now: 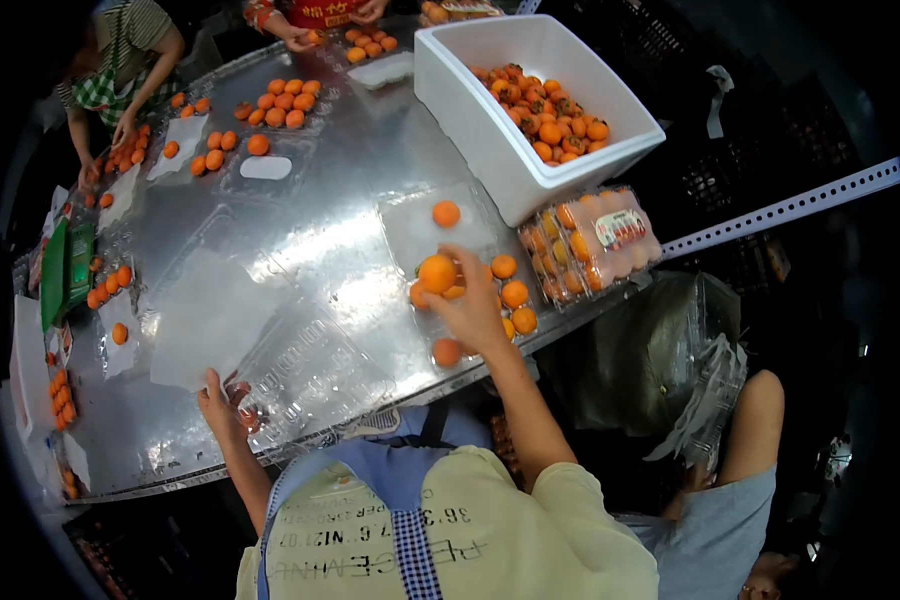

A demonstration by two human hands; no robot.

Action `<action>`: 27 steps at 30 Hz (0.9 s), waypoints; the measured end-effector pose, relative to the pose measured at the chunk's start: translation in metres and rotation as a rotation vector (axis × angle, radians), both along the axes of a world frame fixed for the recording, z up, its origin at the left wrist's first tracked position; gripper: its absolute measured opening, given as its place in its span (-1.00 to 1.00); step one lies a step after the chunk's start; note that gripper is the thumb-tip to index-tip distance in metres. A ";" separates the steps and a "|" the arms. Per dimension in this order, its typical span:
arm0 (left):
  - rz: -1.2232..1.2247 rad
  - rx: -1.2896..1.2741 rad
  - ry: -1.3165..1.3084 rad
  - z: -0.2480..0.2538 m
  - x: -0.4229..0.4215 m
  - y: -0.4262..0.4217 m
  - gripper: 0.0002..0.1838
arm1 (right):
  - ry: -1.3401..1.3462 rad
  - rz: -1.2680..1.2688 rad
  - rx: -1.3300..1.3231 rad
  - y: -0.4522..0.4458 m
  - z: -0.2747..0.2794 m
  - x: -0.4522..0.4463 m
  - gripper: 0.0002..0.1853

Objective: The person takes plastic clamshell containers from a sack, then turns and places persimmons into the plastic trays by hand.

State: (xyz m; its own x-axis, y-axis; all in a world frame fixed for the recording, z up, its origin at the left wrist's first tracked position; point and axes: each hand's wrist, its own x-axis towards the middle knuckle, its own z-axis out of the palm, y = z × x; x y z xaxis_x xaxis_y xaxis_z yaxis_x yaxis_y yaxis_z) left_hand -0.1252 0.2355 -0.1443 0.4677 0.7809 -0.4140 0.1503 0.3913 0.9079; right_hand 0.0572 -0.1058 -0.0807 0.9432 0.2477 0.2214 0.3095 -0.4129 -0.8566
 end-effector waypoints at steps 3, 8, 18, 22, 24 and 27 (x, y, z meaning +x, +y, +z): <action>0.024 0.045 -0.033 -0.019 -0.008 0.010 -0.49 | 0.003 -0.016 -0.198 -0.032 -0.005 0.002 -0.42; 0.051 0.050 -0.003 -0.013 -0.012 -0.001 -0.51 | -0.120 0.016 -0.269 -0.042 -0.011 -0.013 -0.45; 0.043 0.079 0.021 -0.008 -0.018 -0.011 -0.48 | -0.033 -0.069 -0.241 -0.071 -0.050 -0.004 -0.48; 0.045 0.085 0.000 -0.013 -0.024 -0.010 -0.46 | -0.013 0.104 -0.368 -0.080 -0.064 -0.002 -0.46; 0.045 0.076 -0.009 -0.015 -0.026 -0.010 -0.46 | -0.009 0.129 -0.460 -0.079 -0.070 0.001 -0.46; 0.046 0.076 -0.011 -0.015 -0.028 -0.011 -0.46 | -0.015 0.166 -0.570 -0.075 -0.076 0.007 -0.47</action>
